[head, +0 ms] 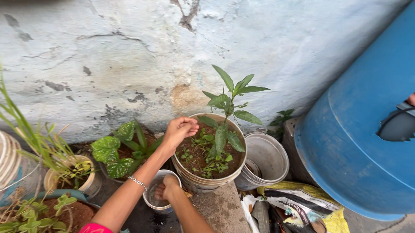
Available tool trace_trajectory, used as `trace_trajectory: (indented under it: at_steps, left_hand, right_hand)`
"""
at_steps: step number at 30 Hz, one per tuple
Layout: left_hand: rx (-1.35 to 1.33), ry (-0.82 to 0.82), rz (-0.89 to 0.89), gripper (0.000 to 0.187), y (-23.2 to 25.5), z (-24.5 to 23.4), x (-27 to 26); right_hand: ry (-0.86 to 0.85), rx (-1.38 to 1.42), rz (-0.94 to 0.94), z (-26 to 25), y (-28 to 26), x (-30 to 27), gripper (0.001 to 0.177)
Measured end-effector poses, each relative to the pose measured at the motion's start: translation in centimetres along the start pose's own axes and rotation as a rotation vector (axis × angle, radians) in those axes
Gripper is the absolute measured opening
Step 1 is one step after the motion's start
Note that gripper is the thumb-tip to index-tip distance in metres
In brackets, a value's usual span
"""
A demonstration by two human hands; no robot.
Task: The person picks weeds from a potted plant and then uses their hands to scoop and transfer soil from one bucket into another bucket.
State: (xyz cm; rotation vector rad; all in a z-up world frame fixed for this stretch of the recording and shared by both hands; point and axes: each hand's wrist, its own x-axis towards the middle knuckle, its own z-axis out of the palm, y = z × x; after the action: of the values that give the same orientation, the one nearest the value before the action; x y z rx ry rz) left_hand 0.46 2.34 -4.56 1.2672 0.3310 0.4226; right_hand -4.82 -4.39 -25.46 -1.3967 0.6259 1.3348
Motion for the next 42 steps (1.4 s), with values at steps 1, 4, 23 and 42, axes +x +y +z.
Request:
trace_trajectory:
  at_steps: [1, 4, 23, 42]
  left_hand:
    - [0.009, 0.004, 0.026, 0.019, 0.1, 0.3, -0.3]
    - [0.032, -0.044, 0.087, 0.019, 1.2, 1.8, -1.6]
    - [0.082, -0.037, 0.369, 0.017, 7.9, 7.6, -3.6]
    - [-0.485, -0.008, -0.230, 0.036, 3.5, 20.6, -6.3]
  right_hand:
    - [0.023, 0.054, -0.036, 0.0, 0.3, -0.1, 0.029]
    - [-0.056, 0.240, -0.114, 0.7, 1.0, -0.2, 0.028]
    - [-0.685, 0.265, -0.396, -4.6, -10.7, -23.1, 0.032]
    - [-0.723, 0.834, -0.564, -19.9, -26.4, -36.7, 0.015]
